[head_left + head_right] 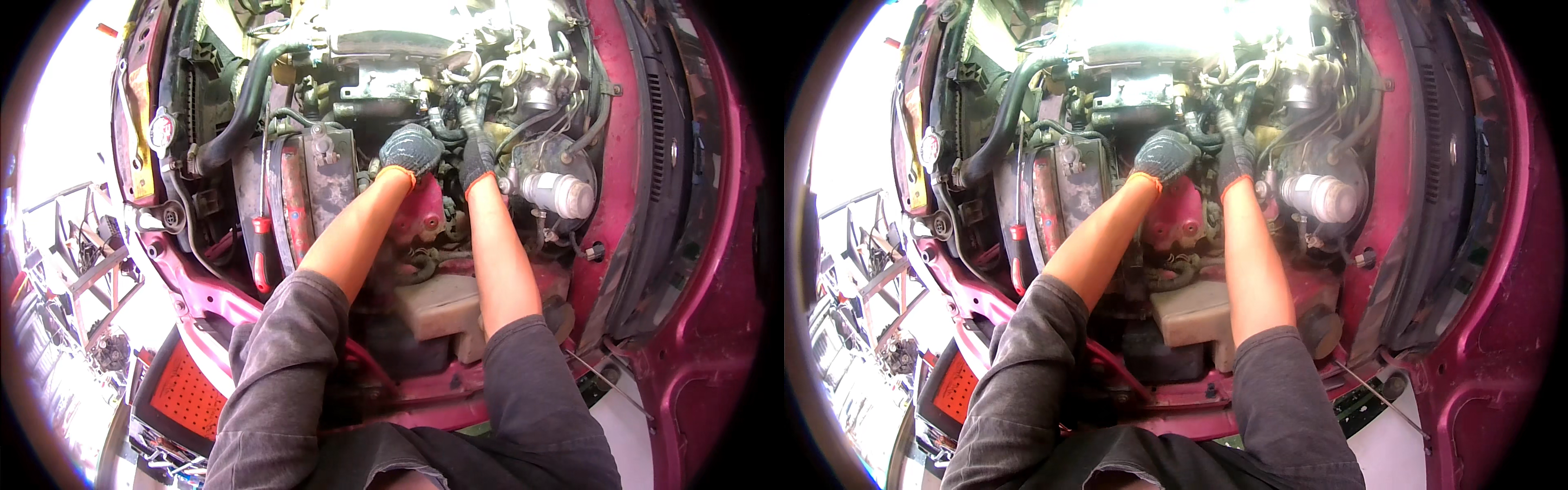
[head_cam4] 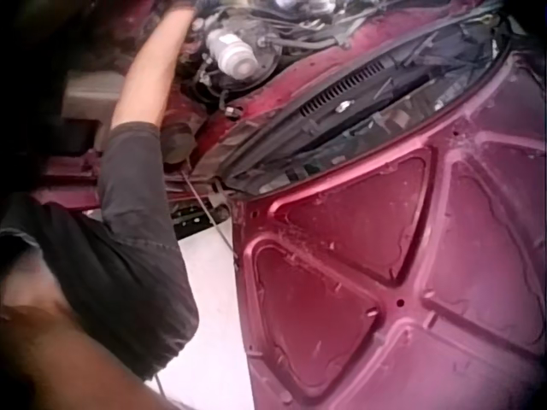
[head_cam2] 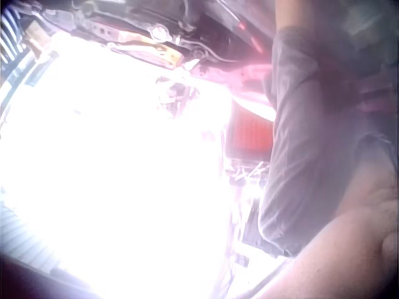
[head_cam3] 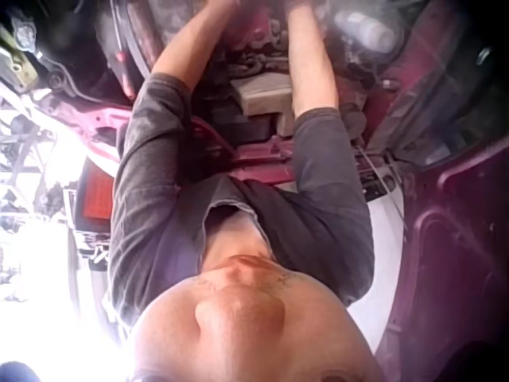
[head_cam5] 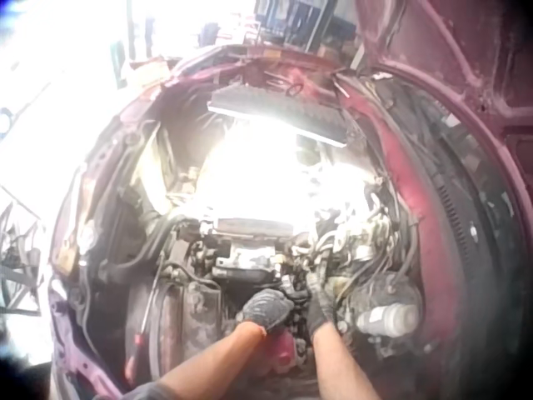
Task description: The person manipulates engine components, wires, and hoses inside the engine bay of a car, using a screwdriver to adjust or disconnect parts.
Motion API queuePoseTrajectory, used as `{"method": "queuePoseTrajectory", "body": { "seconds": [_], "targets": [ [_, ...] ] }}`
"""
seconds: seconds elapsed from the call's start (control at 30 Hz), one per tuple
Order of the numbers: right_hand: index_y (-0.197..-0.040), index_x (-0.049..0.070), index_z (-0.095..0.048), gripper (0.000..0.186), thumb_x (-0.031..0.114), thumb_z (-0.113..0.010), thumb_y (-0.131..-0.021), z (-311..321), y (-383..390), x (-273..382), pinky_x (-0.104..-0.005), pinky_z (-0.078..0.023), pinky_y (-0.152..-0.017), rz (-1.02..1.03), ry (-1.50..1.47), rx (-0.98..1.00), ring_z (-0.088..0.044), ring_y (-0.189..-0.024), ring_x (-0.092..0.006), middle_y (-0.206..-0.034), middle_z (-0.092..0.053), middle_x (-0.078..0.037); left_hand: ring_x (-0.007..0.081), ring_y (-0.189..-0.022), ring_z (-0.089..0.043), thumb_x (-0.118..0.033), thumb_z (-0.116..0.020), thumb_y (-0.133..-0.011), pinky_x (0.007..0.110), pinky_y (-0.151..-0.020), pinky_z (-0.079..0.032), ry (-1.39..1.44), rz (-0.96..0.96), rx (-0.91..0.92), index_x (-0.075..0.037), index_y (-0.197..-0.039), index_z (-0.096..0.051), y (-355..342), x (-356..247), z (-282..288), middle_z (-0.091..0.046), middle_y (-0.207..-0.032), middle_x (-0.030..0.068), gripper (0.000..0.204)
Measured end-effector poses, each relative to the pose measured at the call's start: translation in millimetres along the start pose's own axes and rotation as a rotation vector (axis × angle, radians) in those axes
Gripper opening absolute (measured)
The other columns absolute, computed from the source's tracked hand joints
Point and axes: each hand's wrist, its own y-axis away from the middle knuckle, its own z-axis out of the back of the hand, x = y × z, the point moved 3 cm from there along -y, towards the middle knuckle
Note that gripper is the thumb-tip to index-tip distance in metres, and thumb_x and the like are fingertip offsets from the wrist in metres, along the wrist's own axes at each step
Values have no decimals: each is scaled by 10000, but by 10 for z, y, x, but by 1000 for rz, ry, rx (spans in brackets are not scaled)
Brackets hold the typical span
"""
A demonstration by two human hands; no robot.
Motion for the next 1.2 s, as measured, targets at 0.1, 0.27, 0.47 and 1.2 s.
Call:
{"method": "queuePoseTrajectory", "body": {
  "seconds": [0.1,0.27,0.47,1.2],
  "targets": [
    [-811,72,-594,119,176,-597,-870,245,-128,-33,-367,-548,-632,3,-14,-134,-615,-667,-214,-800,-634,-91,389,-925,-670,-297,-546,-839,452,-847,-525,185,151,83,5,-899,-733,88,-320,376,-678,-939,261,360],
    [-738,25,-558,98,64,-536,-825,322,-359,-261,-361,-583,-640,133,-90,-25,-614,-692,-259,-795,-607,-123,411,-919,-667,-304,-558,-798,471,-846,-523,247,259,89,22,-902,-725,249,-387,822,-662,-933,291,381],
    [-682,35,-536,100,-16,-463,-729,298,-242,-215,-334,-579,-640,-9,-536,88,-606,-705,-270,-763,-571,-130,399,-915,-659,-306,-557,-809,469,-855,-514,317,238,3,-71,-924,-741,391,-441,918,-682,-941,228,319],
    [-1009,-18,-606,192,-15,-525,-835,409,-220,-200,-349,-541,-882,-30,-510,354,-634,-939,-275,-1061,-627,-171,412,-970,-612,-219,-547,-821,468,-854,-476,513,132,-86,-22,-1015,-628,354,-529,729,-645,-993,249,288]
  ]
}}
